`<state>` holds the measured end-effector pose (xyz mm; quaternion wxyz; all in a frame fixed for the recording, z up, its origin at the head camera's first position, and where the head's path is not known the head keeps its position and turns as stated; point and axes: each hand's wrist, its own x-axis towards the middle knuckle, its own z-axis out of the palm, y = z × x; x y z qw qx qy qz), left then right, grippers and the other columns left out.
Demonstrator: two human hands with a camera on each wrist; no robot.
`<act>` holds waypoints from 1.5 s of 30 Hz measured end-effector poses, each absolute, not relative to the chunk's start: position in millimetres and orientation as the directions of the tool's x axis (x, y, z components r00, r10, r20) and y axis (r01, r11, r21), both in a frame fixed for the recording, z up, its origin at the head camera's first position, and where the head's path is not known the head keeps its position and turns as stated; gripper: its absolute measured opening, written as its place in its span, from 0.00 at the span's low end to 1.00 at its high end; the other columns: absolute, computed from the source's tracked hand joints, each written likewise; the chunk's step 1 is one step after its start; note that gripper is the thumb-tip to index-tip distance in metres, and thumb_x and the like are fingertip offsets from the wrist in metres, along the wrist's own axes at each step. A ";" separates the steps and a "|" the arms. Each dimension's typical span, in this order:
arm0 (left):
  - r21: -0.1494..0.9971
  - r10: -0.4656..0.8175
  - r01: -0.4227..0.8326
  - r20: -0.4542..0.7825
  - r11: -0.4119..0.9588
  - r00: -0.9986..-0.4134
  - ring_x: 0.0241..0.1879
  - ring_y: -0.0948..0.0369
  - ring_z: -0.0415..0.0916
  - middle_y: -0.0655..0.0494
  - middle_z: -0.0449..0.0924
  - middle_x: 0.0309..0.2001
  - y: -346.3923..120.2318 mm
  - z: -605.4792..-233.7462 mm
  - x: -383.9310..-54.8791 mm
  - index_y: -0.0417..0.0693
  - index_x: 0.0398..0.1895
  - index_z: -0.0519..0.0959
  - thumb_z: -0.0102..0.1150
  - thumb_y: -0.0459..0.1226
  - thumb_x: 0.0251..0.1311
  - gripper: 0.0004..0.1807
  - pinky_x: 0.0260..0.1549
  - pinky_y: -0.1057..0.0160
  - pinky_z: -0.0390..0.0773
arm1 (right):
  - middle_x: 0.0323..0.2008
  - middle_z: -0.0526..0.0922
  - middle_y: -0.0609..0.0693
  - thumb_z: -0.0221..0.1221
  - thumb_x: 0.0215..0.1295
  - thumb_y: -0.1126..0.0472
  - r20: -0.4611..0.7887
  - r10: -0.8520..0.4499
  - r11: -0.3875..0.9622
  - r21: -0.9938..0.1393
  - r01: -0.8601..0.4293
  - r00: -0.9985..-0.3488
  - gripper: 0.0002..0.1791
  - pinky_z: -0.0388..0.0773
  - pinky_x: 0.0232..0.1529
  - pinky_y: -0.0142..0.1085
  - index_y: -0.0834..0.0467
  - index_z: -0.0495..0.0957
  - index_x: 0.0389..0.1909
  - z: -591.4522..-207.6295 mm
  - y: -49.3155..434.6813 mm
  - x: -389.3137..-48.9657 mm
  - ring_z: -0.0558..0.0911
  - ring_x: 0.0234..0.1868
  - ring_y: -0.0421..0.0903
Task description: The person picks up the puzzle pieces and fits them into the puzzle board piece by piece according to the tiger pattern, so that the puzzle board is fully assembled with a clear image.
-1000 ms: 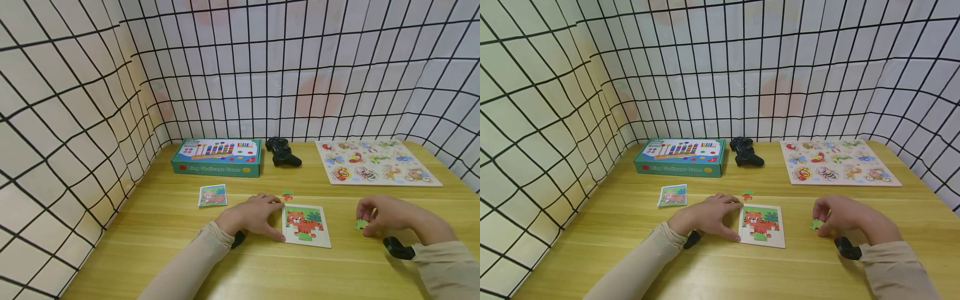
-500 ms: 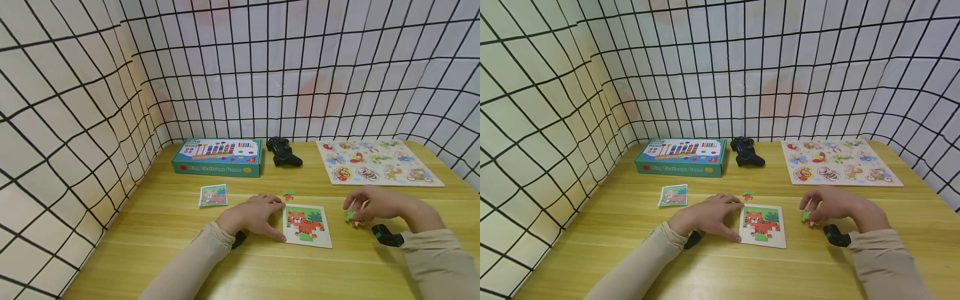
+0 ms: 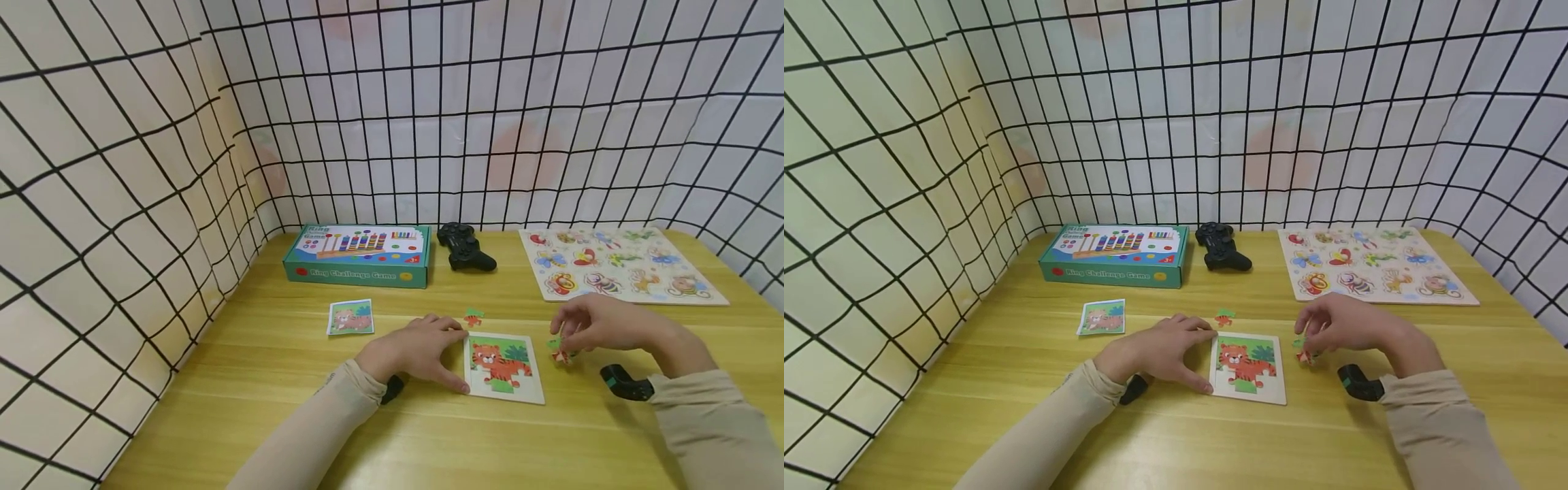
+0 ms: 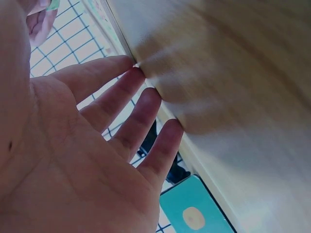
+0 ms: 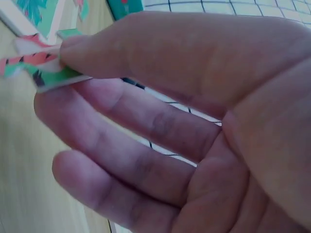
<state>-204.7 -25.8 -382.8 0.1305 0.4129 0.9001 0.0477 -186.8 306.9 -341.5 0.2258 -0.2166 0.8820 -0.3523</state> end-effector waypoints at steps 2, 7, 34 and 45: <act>0.191 0.756 0.731 -0.194 0.654 -0.625 0.69 0.57 0.58 0.59 0.61 0.73 -25.4 -382.2 -205.0 0.55 0.77 0.63 0.62 0.70 0.53 0.52 0.69 0.56 0.58 | 0.33 0.82 0.52 0.66 0.64 0.64 -0.240 -0.548 0.645 -0.731 -0.222 -0.802 0.15 0.82 0.33 0.40 0.66 0.80 0.50 -339.8 303.1 -185.8 0.84 0.33 0.51; 0.187 0.754 0.730 -0.191 0.657 -0.629 0.69 0.57 0.58 0.59 0.61 0.73 -24.7 -381.6 -206.6 0.56 0.77 0.63 0.62 0.70 0.53 0.52 0.69 0.56 0.58 | 0.34 0.81 0.52 0.64 0.66 0.65 -0.194 -0.591 0.617 -0.734 -0.284 -0.783 0.14 0.82 0.33 0.41 0.63 0.83 0.51 -335.2 291.7 -185.3 0.83 0.33 0.48; 0.193 0.747 0.722 -0.197 0.664 -0.635 0.68 0.58 0.59 0.60 0.62 0.72 -24.4 -383.1 -206.8 0.56 0.77 0.64 0.62 0.71 0.52 0.52 0.68 0.56 0.59 | 0.33 0.84 0.51 0.66 0.65 0.64 -0.123 -0.751 0.445 -0.820 -0.359 -0.649 0.13 0.82 0.30 0.38 0.59 0.83 0.51 -361.9 231.2 -182.0 0.84 0.27 0.51; 0.191 0.746 0.721 -0.201 0.666 -0.635 0.69 0.58 0.59 0.60 0.62 0.72 -23.7 -383.8 -206.3 0.56 0.77 0.64 0.61 0.71 0.52 0.52 0.69 0.56 0.59 | 0.32 0.84 0.52 0.63 0.67 0.66 -0.159 -0.748 0.456 -0.828 -0.326 -0.644 0.12 0.82 0.33 0.37 0.61 0.83 0.51 -368.4 223.9 -180.9 0.84 0.28 0.51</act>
